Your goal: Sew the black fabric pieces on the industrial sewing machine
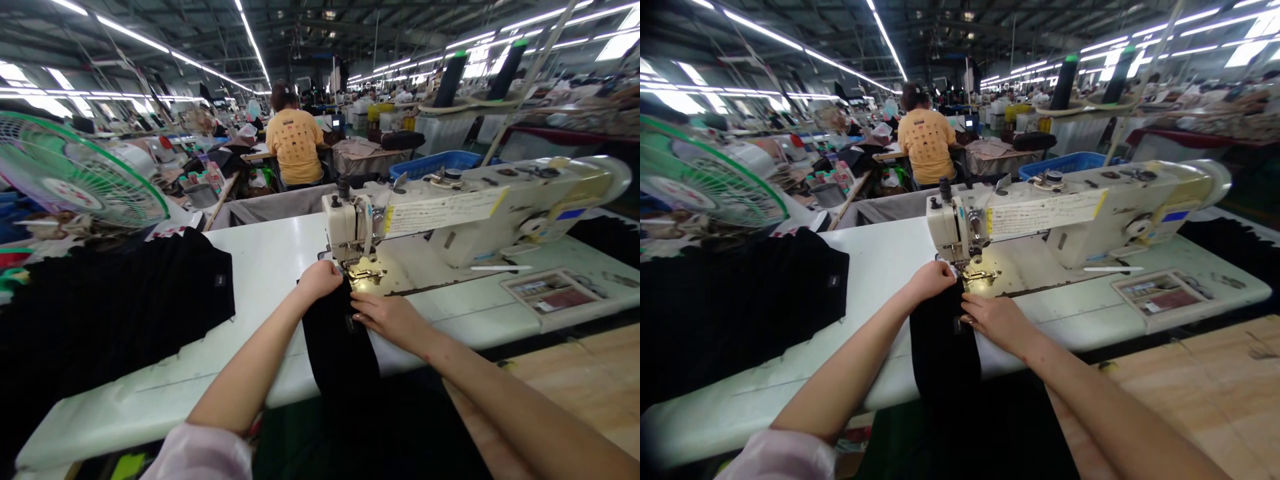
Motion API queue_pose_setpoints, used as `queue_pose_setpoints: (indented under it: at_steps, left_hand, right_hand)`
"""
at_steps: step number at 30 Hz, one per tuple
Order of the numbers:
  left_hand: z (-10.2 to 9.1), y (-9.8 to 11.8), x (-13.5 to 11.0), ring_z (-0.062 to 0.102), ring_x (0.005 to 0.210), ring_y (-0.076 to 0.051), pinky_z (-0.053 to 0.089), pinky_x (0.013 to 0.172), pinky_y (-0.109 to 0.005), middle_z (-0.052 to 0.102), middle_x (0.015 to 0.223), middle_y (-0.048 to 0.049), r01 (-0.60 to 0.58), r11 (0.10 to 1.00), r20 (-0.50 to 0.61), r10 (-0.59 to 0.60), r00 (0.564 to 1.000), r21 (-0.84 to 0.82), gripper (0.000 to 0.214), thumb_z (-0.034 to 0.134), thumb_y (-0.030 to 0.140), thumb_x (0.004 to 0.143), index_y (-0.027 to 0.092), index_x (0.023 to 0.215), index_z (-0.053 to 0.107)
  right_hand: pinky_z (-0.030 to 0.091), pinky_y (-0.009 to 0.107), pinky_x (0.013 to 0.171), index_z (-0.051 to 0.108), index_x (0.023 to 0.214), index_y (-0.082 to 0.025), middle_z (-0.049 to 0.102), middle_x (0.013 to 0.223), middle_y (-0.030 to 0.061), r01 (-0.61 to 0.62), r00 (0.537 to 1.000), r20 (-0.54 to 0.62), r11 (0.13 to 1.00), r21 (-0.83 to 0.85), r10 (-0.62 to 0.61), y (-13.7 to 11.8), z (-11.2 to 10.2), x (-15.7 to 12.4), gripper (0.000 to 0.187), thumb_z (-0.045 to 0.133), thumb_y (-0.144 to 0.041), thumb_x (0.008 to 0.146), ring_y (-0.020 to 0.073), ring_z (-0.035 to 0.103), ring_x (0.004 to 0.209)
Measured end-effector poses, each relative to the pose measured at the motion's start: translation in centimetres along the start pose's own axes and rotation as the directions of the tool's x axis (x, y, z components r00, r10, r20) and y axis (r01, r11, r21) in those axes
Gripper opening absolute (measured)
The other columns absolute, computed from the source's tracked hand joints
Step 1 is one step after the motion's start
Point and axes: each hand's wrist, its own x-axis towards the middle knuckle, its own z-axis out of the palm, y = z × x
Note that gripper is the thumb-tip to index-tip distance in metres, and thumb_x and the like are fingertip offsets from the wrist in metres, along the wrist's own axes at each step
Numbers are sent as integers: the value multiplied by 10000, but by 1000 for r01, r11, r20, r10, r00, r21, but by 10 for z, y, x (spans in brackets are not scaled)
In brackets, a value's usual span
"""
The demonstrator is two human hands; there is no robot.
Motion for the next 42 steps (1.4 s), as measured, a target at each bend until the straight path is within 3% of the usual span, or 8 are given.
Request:
queue_pose_setpoints:
  at_steps: [9, 17, 31, 42]
  left_hand:
    - [1, -1, 12, 612, 624, -172, 401, 558, -251, 703, 695, -53, 44, 999, 1, -44, 999, -16, 190, 551, 251, 756, 180, 728, 725]
    - [3, 3, 11, 660, 718, -211, 430, 610, -270, 741, 810, -97, 60, 998, -49, -60, 997, -7, 228, 515, 243, 784, 179, 810, 733]
    - [6, 0, 13, 670, 738, -209, 431, 627, -269, 749, 822, -96, 59, 998, -63, -59, 996, -13, 200, 538, 241, 792, 178, 804, 727]
    - [9, 1, 9, 685, 842, -234, 467, 729, -294, 735, 884, -119, 47, 999, -180, -44, 983, 15, 197, 530, 260, 865, 171, 868, 706]
  right_hand:
    - [616, 329, 794, 671, 1230, -191, 636, 1339, 92, -15, 1000, -4, 1000, 5, 15, 7, 6, 3, 288, 557, -242, 970, 225, 723, 993]
    - [617, 324, 780, 665, 1231, -187, 633, 1344, 79, -24, 999, 26, 1000, -9, 24, 8, 2, 4, 288, 568, -230, 963, 227, 724, 988]
    - [621, 332, 763, 659, 1231, -171, 640, 1336, 73, -16, 1000, 13, 1000, -24, 16, 7, 1, 5, 285, 549, -222, 973, 228, 726, 978]
    - [604, 332, 842, 665, 1233, -199, 629, 1351, 68, -66, 998, -17, 998, -5, 66, 9, 7, 6, 292, 538, -211, 971, 228, 702, 1058]
